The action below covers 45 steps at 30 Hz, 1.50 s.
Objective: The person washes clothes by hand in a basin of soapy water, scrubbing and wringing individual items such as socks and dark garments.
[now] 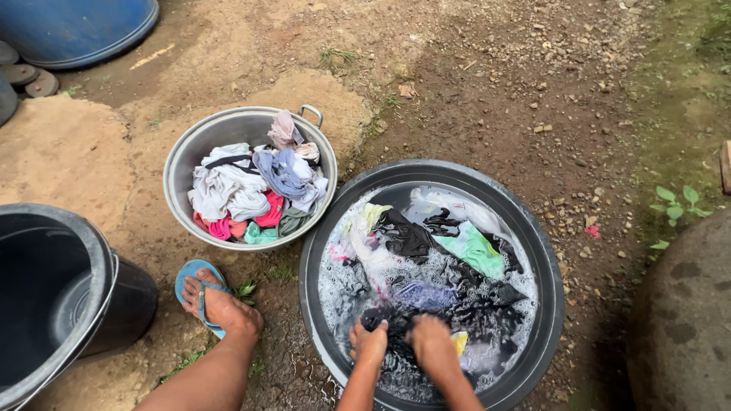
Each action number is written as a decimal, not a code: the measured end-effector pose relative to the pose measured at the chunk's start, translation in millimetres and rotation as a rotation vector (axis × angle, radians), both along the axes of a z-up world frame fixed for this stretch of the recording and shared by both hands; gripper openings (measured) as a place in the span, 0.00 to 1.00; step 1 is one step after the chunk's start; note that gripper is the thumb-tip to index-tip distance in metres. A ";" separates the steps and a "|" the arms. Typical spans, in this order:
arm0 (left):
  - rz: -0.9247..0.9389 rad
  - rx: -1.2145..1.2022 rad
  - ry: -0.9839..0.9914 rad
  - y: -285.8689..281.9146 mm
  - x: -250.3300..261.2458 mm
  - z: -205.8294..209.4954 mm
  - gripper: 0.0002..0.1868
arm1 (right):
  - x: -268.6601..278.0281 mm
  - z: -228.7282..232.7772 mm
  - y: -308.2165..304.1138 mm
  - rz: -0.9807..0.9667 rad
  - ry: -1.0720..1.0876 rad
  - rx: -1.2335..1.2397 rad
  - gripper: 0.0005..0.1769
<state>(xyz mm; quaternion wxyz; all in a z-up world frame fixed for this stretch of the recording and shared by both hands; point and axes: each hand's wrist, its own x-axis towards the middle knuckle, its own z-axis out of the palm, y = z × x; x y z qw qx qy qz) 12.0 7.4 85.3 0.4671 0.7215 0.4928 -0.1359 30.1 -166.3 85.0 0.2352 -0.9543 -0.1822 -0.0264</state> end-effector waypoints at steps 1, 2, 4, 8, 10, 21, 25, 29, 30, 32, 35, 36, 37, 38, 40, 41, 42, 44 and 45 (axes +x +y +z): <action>0.011 -0.029 0.020 3.2 0.0 -6.3 0.47 | -13.5 -16.5 1.3 0.271 -0.279 -0.008 0.09; 0.025 -0.057 0.039 6.6 0.6 -13.0 0.48 | -16.1 -32.3 -4.2 0.272 -0.280 -0.004 0.09; 0.041 -0.108 -0.034 9.1 2.1 -24.5 0.45 | -15.9 -54.7 -22.6 0.138 0.499 -0.122 0.14; 0.152 -0.458 -0.078 10.8 -2.9 -14.8 0.34 | 29.6 -23.0 -9.6 -0.003 0.790 -0.310 0.16; 0.204 -0.569 -0.050 7.9 -3.6 2.6 0.31 | 42.2 36.9 0.2 -0.023 0.810 0.051 0.24; 0.378 -1.197 -0.336 -18.9 0.6 -25.3 0.24 | -37.6 173.1 73.0 0.101 0.524 0.954 0.22; 0.461 -1.200 -0.290 -25.9 -11.8 -17.0 0.23 | -46.8 109.9 68.9 0.097 -0.037 0.674 0.17; 0.507 -1.204 -0.131 -37.5 -12.2 36.7 0.23 | -0.6 52.2 24.2 -0.163 -0.006 0.400 0.14; 0.495 -1.191 -0.122 -38.7 -8.6 50.3 0.22 | 14.9 46.6 4.5 -0.172 0.056 0.235 0.16; 0.382 -1.059 -0.189 -46.1 -3.7 68.2 0.25 | 32.0 40.7 -14.3 -0.393 0.116 0.069 0.20; 0.398 -0.714 -0.186 -46.4 6.3 66.1 0.35 | 31.3 39.3 -8.5 -0.644 0.169 0.095 0.24; 0.406 -0.717 -0.187 -42.2 6.6 59.2 0.35 | 28.1 38.0 -1.6 -0.686 0.226 0.126 0.27; 0.278 -0.526 -0.198 -33.7 5.2 50.0 0.36 | 22.4 35.1 4.5 -0.679 0.226 0.121 0.27; 0.148 -0.332 -0.207 -25.9 2.4 39.0 0.39 | 9.8 29.2 11.7 -0.524 0.247 0.063 0.26; 0.121 -0.325 -0.181 -17.5 -3.4 12.0 0.40 | -10.8 9.5 12.8 -0.364 0.261 0.009 0.26; 0.088 -0.319 -0.158 -13.2 -4.5 -3.1 0.42 | -16.6 -4.7 8.2 -0.087 0.004 0.019 0.19; 0.095 -0.315 -0.158 -12.6 -6.6 -18.4 0.42 | -22.8 -21.3 2.3 0.194 -0.246 0.029 0.12; 0.105 -0.403 -0.305 -14.5 -6.7 -41.4 0.35 | -23.5 -51.4 -17.2 0.136 -0.048 0.041 0.19; 0.111 -0.399 -0.307 -11.7 -10.4 -46.4 0.35 | -19.6 -62.0 -23.6 0.067 0.147 0.044 0.32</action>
